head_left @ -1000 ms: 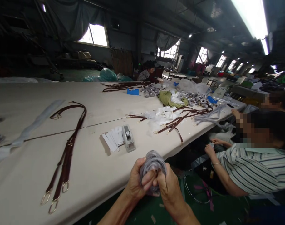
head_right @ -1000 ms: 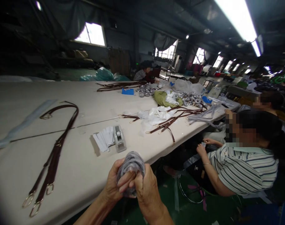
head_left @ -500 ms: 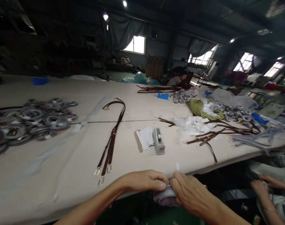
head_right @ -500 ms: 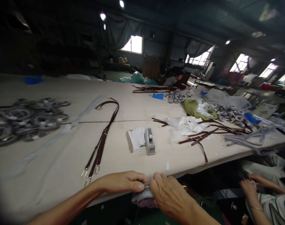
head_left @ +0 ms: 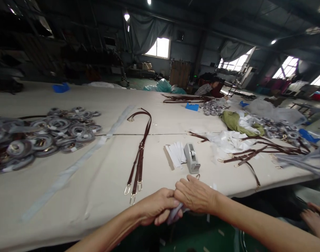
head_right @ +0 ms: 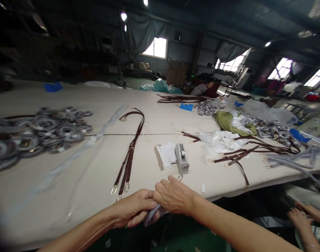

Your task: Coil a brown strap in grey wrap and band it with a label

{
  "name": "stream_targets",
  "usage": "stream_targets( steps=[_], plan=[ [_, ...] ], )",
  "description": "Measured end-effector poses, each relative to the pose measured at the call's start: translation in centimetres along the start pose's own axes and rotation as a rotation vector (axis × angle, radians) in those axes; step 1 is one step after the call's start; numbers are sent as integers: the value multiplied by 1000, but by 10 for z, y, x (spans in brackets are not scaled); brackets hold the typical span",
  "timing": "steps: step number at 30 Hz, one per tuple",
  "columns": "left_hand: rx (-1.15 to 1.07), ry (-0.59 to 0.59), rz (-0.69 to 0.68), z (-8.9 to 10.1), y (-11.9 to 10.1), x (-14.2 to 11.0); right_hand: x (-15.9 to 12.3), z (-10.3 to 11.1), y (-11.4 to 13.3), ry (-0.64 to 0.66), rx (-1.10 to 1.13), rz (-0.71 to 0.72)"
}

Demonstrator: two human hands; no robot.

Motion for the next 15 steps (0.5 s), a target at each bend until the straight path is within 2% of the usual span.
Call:
stream_targets(
  steps=[3,5,6,8,10,12,15],
  plan=[
    [-42,-178,-68,20,6,-3,6,11,-10,-202,83,-130],
    [-76,-298,-129,34,10,-5,-4,14,-21,-404,276,-351],
    [-87,-358,-159,40,11,-6,-14,7,-30,-485,437,-510],
    [-82,-469,-206,53,13,-8,-33,-30,-39,-549,879,-849],
    [-43,-550,-226,61,14,-10,-35,-73,-30,-517,1323,-1055],
    [3,-587,-228,65,14,-10,-22,-93,-20,-514,1622,-1088],
    [81,-624,-230,70,10,-8,-3,-98,-28,-607,1784,-1070]
  ],
)
Point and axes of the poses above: each hand's wrist, its own x-axis towards the middle knuckle, its own z-axis out of the back of the hand, y = z × x, the point moved 10 cm from there along x, towards the middle knuckle, and after that the axes turned 2 degrees about y, right-handed, at the moved point
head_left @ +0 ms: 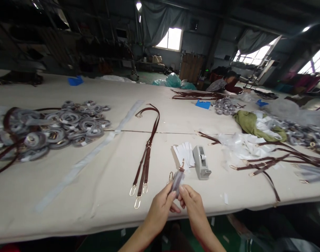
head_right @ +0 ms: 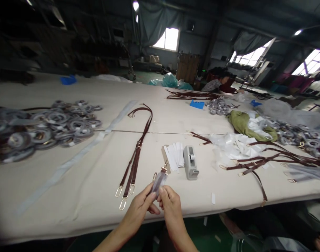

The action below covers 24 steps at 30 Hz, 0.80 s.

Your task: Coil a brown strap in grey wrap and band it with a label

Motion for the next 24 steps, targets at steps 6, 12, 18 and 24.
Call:
stream_targets(
  steps=[6,12,18,24],
  plan=[
    [189,-106,-94,14,-6,18,29,-9,-11,51,23,-2],
    [292,-223,-52,24,9,37,40,-12,-30,77,-163,-8],
    [-30,-406,248,52,73,38,77,-10,-76,317,-260,-221],
    [-383,-691,464,87,111,4,161,43,-108,124,-599,-293]
  ],
)
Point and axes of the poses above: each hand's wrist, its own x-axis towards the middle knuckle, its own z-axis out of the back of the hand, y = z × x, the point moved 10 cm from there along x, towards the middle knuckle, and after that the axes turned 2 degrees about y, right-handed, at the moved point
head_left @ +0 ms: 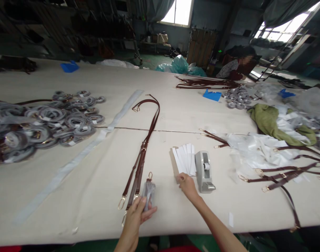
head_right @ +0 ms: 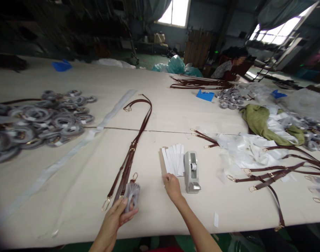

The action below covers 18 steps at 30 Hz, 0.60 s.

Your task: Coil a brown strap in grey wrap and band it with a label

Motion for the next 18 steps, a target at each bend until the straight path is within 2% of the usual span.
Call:
stream_targets(
  steps=[4,9,13,18],
  plan=[
    [-134,-21,12,11,-7,-5,34,7,-2,-128,-233,-57],
    [-228,-56,59,20,4,-11,42,-6,-1,-154,-367,-52],
    [-261,-70,83,27,12,-15,38,-6,3,-135,-337,41],
    [-274,-78,75,32,6,-14,23,-3,14,-102,-152,173]
  ],
)
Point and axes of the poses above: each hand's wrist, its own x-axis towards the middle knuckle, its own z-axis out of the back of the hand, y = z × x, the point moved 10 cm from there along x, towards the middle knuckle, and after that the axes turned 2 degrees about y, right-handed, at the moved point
